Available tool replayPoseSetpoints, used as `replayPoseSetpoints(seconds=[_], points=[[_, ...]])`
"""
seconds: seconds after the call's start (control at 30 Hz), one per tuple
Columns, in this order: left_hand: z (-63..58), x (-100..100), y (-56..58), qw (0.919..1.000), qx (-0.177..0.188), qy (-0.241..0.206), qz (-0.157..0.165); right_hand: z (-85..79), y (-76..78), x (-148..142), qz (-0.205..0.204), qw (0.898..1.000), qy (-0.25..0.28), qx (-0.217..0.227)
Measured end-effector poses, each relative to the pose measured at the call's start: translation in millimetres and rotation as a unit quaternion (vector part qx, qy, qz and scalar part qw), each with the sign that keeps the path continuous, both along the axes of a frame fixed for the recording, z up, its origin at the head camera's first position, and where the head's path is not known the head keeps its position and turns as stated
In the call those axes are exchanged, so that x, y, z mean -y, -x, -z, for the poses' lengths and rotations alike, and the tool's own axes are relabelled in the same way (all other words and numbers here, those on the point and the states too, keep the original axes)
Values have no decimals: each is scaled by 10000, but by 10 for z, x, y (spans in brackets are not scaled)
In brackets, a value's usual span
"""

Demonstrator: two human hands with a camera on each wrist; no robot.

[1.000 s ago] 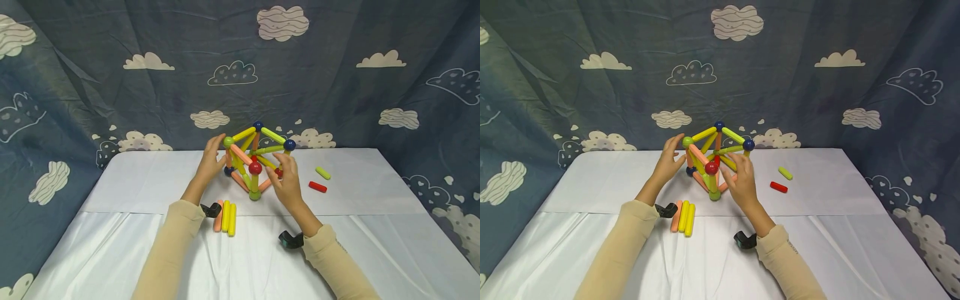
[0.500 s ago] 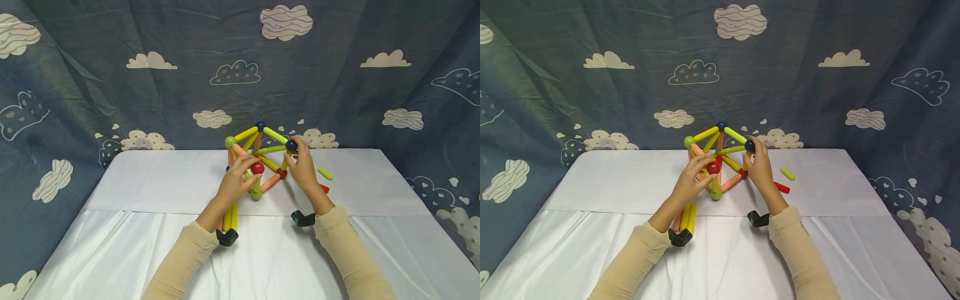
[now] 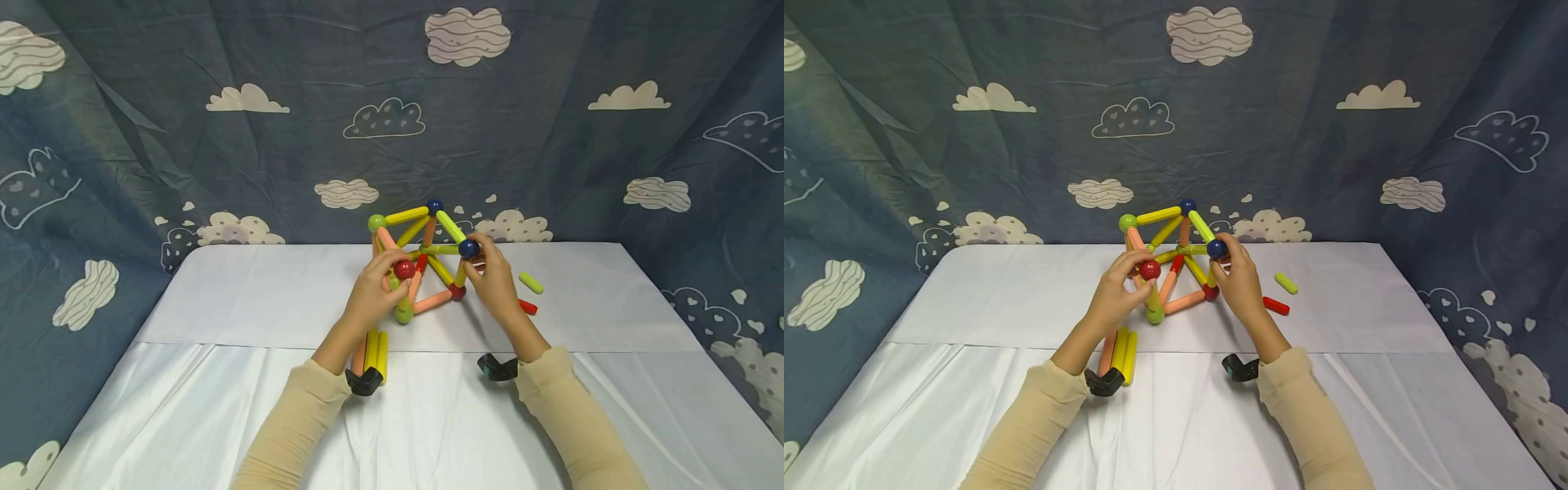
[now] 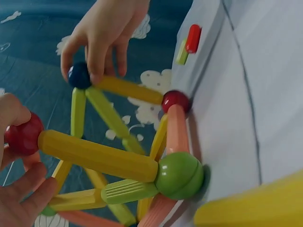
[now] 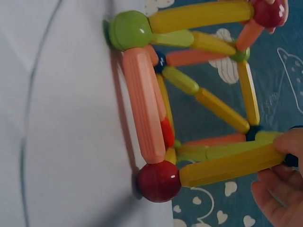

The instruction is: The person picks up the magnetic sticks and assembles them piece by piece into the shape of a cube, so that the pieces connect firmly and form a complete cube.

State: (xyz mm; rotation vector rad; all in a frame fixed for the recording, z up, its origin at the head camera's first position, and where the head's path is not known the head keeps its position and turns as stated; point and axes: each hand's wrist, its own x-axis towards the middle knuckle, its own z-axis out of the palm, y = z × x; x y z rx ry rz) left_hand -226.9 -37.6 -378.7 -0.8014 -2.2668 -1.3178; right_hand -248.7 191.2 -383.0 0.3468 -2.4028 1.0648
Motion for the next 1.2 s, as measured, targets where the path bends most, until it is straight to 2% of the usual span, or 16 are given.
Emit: replayPoseSetpoints(seconds=[0.13,0.33,0.57,0.7,0.83,0.93,1.0,1.1,1.2], points=[[-4,106,60,9996,182,-200,-24,24,-79,39,-32,9999,2,-99],[-1,260,189,9976,461,-462,242,51,-190,103,-131,9996,128,-223],[-249,345,75,9917,861,-507,811,84,-252,132,-65,9994,215,-273],[-272,350,74,9889,1085,-486,889,83,-294,122,-94,9983,269,-504],[-275,356,86,9861,1277,-476,954,56,-420,126,-244,9952,181,-926],[-272,375,86,9837,1438,-480,967,60,-539,175,-675,9921,139,-1049],[-269,385,86,9828,1493,-474,973,95,-600,230,-1084,9895,125,-946],[-268,394,87,9825,1502,-470,1000,178,-658,340,-1835,9815,-1,-552],[-265,393,91,9827,1445,-457,1063,288,-677,452,-2572,9658,-312,131]])
